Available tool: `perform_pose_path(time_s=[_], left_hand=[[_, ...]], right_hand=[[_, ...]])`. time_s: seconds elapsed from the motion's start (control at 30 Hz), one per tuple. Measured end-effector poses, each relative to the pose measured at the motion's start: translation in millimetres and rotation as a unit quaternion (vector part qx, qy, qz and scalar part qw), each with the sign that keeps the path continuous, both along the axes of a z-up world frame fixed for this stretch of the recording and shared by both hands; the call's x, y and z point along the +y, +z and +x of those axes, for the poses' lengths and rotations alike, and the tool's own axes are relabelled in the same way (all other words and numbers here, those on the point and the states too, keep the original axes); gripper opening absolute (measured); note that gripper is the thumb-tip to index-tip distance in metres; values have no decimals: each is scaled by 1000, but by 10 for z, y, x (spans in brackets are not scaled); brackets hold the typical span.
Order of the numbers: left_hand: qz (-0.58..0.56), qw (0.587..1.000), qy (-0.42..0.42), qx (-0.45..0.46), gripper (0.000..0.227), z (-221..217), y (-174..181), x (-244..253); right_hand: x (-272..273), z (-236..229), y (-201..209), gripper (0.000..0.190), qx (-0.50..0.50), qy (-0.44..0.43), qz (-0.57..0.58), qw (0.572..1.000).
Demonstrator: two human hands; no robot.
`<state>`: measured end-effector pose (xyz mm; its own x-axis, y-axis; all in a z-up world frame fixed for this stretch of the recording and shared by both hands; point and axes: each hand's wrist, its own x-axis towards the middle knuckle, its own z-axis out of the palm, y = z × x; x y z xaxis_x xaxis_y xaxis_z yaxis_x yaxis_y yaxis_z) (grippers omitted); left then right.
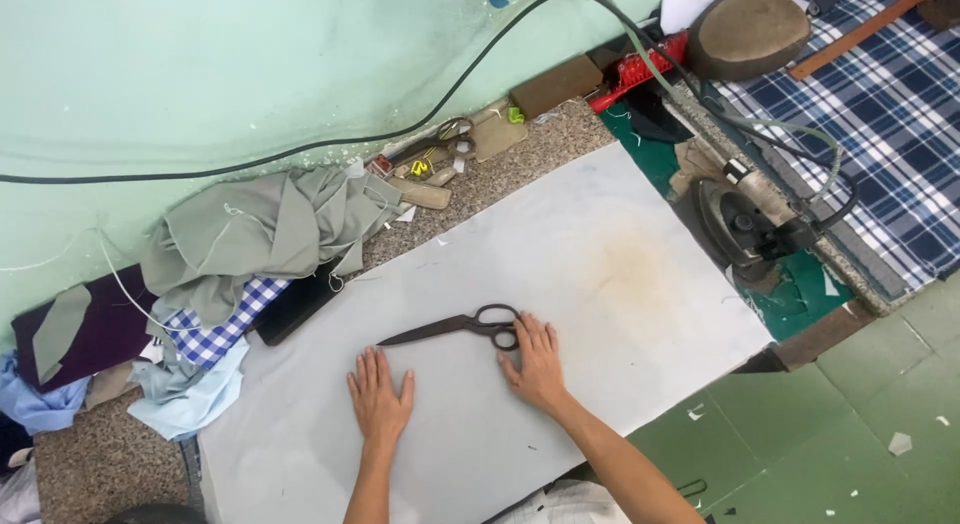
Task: The person irons a large white sheet of fabric on a worktable, then retrieves a folded gray fabric piece from a red chair and irons it on the same surface. The person uses a steam iron and moves it back and forth across the fabric.
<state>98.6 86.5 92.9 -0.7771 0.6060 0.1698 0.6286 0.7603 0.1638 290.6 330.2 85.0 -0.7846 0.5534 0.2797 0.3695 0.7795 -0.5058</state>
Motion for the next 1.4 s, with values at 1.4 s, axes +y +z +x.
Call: perform_pose_path(time_s=[1.4], left_hand=[[-17, 982, -34, -184, 63, 2725, 481, 2601]], right_hand=[[2502, 1593, -141, 51, -103, 135, 146, 975]])
